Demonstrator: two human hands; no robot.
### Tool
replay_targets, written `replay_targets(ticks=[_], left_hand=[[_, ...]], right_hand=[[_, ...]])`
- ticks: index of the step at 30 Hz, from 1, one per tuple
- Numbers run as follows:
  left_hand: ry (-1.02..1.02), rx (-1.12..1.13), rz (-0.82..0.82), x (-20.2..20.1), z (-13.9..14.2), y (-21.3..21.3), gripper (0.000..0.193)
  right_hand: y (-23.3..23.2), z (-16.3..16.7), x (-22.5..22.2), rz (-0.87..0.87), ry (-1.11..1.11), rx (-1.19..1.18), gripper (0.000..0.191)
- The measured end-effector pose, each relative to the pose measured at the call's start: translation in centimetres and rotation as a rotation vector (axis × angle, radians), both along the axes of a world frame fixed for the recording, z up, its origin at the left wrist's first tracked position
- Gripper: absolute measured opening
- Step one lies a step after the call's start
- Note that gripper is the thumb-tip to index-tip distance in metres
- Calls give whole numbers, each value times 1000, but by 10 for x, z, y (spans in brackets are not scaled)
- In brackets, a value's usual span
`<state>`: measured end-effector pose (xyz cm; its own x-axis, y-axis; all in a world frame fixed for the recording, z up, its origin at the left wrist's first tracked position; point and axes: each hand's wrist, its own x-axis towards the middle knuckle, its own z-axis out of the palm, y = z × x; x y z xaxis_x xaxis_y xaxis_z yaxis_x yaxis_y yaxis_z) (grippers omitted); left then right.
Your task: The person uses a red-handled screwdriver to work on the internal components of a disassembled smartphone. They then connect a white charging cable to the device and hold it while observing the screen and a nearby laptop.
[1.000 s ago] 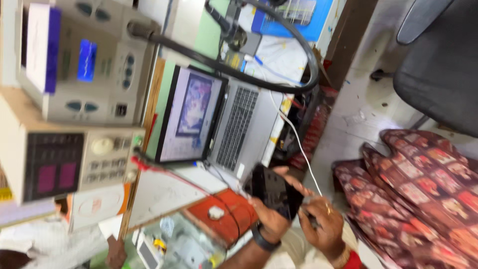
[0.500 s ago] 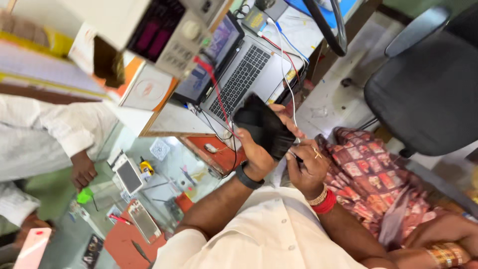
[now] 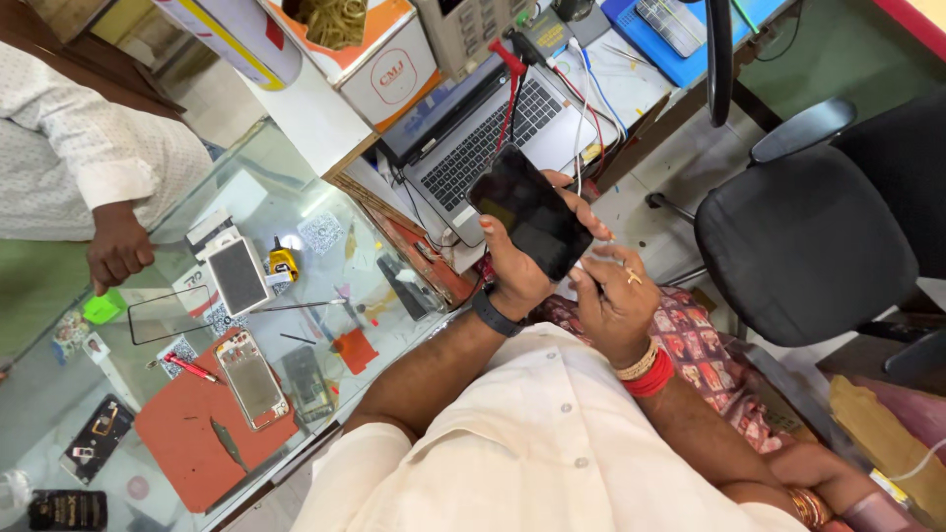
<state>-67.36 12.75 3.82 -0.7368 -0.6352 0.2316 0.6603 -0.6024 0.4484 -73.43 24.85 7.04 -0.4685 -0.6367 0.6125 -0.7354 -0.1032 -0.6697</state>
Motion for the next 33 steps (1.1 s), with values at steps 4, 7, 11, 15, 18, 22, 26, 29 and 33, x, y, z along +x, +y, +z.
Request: replay_targets(ticks=[4,7,11,15,18,22,26,29,33], left_hand=[[-36,33,-39,7,-2,-3,104],[-46,13,-25,9,-1,-6,104],[-81,-18,23,12,0,-8,105],[-70,-6,-5,16,-2,-11,106],[-57,-14,-7,18,-4,-12,106],[-36,31,15,21,-8,-11,106],[-32,42,0,28,-12,-7,104],[-35,46,9,29,-11,-5,106],[-30,71,-6,34,-7,-1,106]], right_hand=[[-2,2,4,-4,-6,15,7],[-4,3,13,-44,1,32,7],[-8,6,15,-28,-17,56,6],[-10,8,19,-18,-22,76,6],[-10,8,18,4,30,41,8],[-11,0,19,-6,37,24,14],[-7,-9,20,17,6,7,17],[-6,-12,20,35,4,-19,17],[-2,-11,24,37,2,-32,17]])
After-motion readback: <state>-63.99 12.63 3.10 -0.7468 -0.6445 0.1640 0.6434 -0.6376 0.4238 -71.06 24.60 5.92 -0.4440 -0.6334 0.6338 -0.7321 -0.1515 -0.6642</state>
